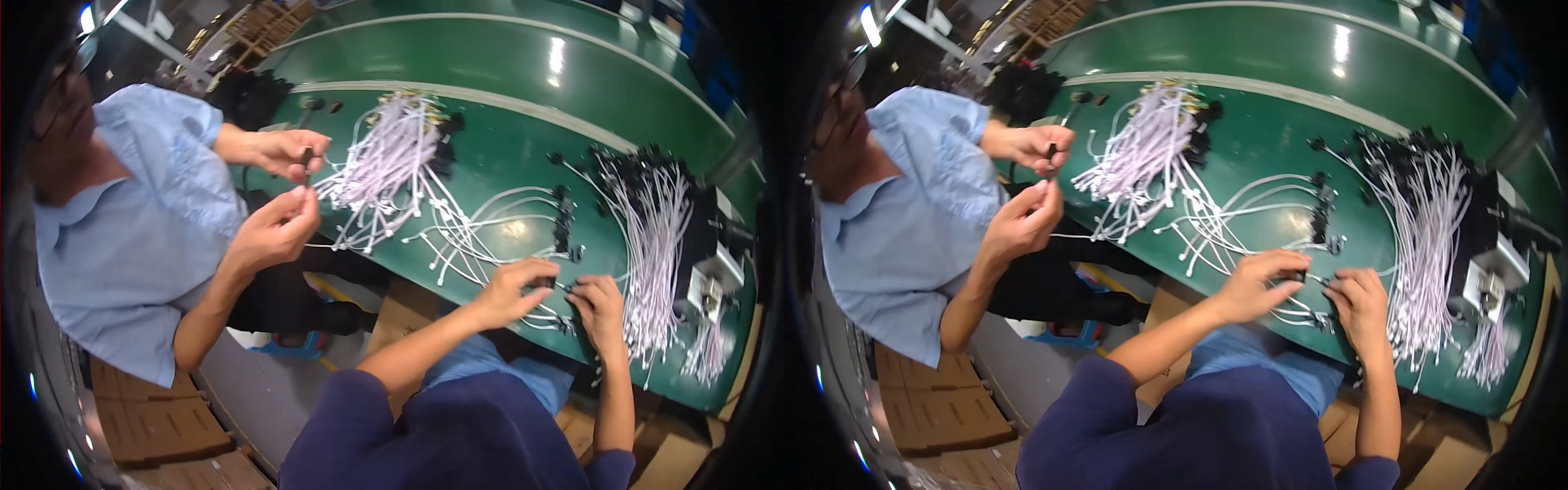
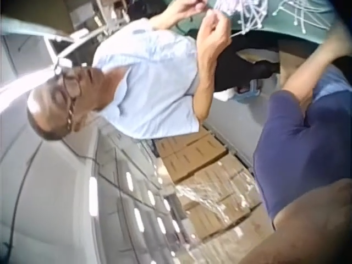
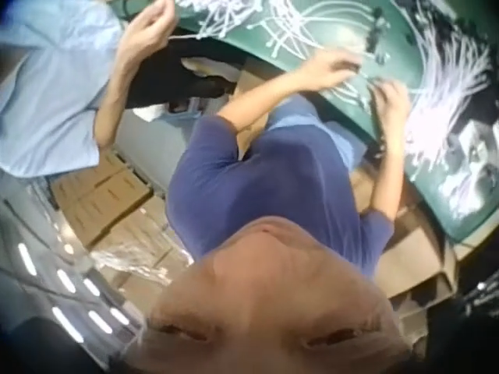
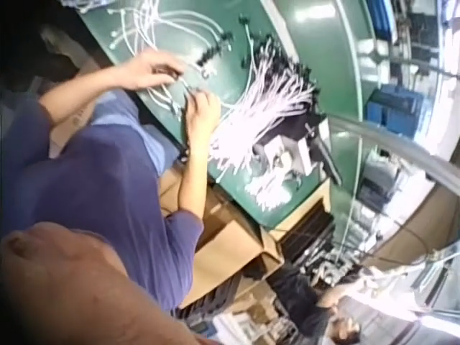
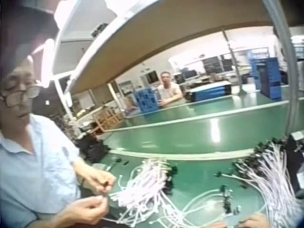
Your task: The worker is assembling wiring harnesses by attaching connectors to bundles of wires at a factory workbench.
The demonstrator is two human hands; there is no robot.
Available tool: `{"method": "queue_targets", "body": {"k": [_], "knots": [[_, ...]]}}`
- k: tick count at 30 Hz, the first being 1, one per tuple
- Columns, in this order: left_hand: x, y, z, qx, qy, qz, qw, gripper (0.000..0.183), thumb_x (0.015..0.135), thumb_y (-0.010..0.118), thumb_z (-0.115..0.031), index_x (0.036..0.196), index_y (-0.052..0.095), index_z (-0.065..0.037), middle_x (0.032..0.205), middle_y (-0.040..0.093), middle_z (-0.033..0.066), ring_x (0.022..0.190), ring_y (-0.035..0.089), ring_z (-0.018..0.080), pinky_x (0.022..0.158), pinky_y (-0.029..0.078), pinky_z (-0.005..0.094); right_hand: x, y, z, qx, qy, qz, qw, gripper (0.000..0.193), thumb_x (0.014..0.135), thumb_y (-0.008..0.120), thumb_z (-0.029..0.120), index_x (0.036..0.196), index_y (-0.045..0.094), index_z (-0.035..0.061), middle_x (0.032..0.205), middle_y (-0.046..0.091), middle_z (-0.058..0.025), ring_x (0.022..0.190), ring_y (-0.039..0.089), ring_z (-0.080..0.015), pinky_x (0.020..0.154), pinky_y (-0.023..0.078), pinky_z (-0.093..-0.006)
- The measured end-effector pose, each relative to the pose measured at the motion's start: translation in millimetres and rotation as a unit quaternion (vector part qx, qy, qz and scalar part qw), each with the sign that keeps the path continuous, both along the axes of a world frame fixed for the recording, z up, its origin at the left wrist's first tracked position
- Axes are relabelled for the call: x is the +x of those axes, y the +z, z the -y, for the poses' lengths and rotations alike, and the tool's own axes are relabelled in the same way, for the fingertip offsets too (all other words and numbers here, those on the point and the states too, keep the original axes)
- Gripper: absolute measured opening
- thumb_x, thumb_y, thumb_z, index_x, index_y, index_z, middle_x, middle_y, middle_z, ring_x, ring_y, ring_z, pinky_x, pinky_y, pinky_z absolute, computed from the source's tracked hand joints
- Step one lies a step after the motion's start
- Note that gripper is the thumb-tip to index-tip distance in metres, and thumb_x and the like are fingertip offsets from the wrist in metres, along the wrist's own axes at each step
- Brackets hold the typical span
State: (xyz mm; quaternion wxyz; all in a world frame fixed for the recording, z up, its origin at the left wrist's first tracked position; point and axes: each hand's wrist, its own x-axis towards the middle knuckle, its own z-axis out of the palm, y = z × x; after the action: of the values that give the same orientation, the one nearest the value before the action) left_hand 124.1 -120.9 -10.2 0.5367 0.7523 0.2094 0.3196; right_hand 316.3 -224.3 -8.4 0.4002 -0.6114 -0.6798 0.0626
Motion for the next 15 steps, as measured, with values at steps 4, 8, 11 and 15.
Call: {"method": "queue_targets", "body": {"k": [4,8,11,15], "knots": [[0.8,0.2,-4.6,0.056,0.003,0.028,0.998,0.031,0.079,0.069,-0.001,0.109,0.064,0.002,0.116,0.064,0.0158,0.098,0.066,0.024,0.082,0.054,0.0316,0.4,4.2,0.4,-0.013,-0.014,-0.005,1.0,0.018,0.066,0.075,0.0,0.08,0.063,0.0022,0.088,0.063,-0.0121,0.079,0.058,-0.0296,0.068,0.047,-0.0365],[0.1,-0.8,-5.0,0.03,0.007,0.043,0.999,0.031,0.079,0.068,-0.001,0.11,0.063,0.002,0.116,0.064,0.0148,0.095,0.066,0.0224,0.081,0.054,0.031,-1.0,4.1,-1.4,-0.026,-0.027,-0.023,0.999,0.018,0.067,0.075,0.0,0.08,0.063,0.0017,0.087,0.064,-0.0127,0.079,0.058,-0.0293,0.068,0.047,-0.0362],[-1.7,-4.4,-6.9,0.031,0.006,0.037,0.999,0.032,0.079,0.068,0.0,0.111,0.063,0.002,0.115,0.063,0.0139,0.092,0.066,0.0213,0.08,0.054,0.0303,-2.4,4.4,-3.0,-0.029,-0.028,-0.029,0.999,0.018,0.067,0.075,0.0,0.08,0.063,0.0017,0.087,0.064,-0.0127,0.079,0.058,-0.0291,0.068,0.047,-0.036],[-1.9,-2.7,-6.9,0.009,-0.005,0.026,1.0,0.031,0.078,0.068,0.0,0.109,0.063,0.002,0.114,0.064,0.0142,0.094,0.065,0.022,0.081,0.053,0.0305,-2.4,5.3,-2.5,-0.035,-0.031,-0.027,0.999,0.017,0.067,0.075,0.0,0.08,0.063,0.0014,0.088,0.064,-0.0126,0.079,0.058,-0.0285,0.068,0.047,-0.0354]]}}
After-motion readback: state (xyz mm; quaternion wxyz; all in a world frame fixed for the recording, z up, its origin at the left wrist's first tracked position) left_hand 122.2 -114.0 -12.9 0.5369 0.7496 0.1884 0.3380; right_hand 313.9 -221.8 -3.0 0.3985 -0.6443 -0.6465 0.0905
